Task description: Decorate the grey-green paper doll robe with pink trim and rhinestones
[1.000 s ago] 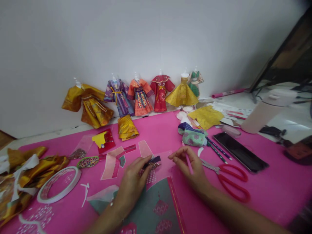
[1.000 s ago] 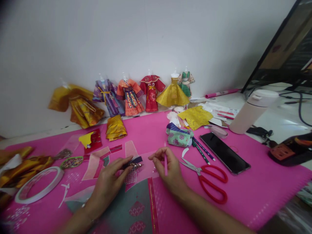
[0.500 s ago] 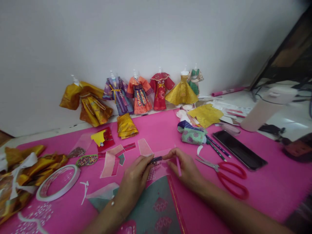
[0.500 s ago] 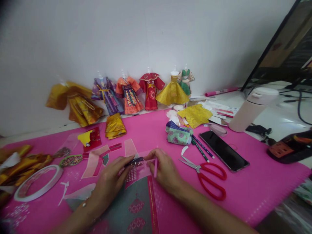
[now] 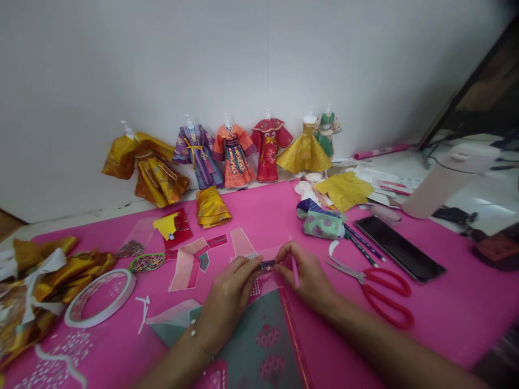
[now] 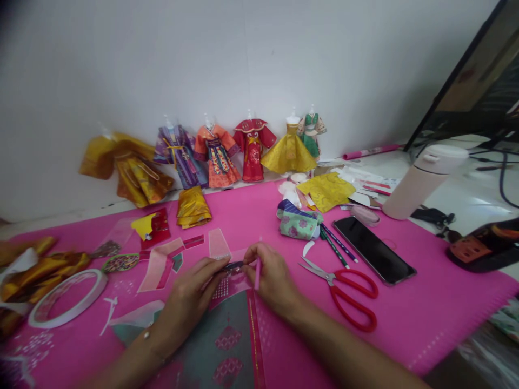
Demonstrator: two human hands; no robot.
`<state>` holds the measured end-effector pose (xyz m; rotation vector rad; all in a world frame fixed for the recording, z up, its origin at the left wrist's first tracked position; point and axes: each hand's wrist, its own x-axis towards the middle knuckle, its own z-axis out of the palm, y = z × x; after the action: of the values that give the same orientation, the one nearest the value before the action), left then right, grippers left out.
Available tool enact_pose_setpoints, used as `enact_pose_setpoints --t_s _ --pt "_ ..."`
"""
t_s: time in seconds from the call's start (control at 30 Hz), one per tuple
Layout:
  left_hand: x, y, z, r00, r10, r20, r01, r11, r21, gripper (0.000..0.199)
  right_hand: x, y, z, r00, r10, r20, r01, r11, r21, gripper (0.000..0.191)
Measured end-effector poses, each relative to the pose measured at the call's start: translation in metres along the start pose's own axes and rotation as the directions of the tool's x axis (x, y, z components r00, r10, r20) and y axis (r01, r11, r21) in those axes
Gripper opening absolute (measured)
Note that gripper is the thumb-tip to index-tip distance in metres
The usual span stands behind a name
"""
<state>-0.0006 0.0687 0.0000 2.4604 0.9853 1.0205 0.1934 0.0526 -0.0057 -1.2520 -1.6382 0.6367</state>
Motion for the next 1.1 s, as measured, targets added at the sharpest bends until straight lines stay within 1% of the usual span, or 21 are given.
enact_pose_setpoints --t_s 0.17,0.67,0.73,0.87,0.93,1.03,1.1 --pt "0.0013 0.0033 -0.0004 1.0 -0.016 0.011 0.016 1.0 0.005 0.029 0.0013 0.0006 0.0001 1.0 0.001 -0.009 -0.001 1.0 -0.02 0.012" --pt "0.0005 0.0019 -0.0002 1.0 -0.017 -0.001 0.017 1.0 -0.01 0.029 0.0004 -0.0002 0.0013 1.0 0.025 -0.012 -0.025 0.999 0.037 0.012" --pt "0.0007 0.001 -0.0003 0.999 -0.032 -0.009 0.032 0.999 -0.023 0.027 0.0007 -0.0016 0.0005 1.0 0.023 -0.011 -0.023 0.999 0.046 0.011" --pt "0.0013 -0.0011 -0.0023 0.993 -0.108 -0.037 0.105 0.992 -0.076 0.024 0.0017 -0.0056 -0.0036 0.998 0.03 -0.051 -0.025 0.995 0.093 0.008" --pt "0.0021 -0.0016 -0.0043 0.983 -0.172 -0.06 0.163 0.976 -0.143 0.023 0.0027 -0.0061 -0.0058 0.995 0.043 -0.088 -0.031 0.99 0.138 0.009" --pt "0.004 -0.0026 -0.0064 0.947 -0.313 -0.075 0.274 0.906 -0.323 0.02 0.004 -0.004 -0.0075 0.988 0.058 -0.143 -0.031 0.982 0.186 0.012" --pt "0.0052 -0.0048 -0.0061 0.923 -0.378 -0.066 0.317 0.848 -0.424 0.018 0.0041 -0.0017 -0.0074 0.983 0.064 -0.17 -0.03 0.98 0.196 0.014"
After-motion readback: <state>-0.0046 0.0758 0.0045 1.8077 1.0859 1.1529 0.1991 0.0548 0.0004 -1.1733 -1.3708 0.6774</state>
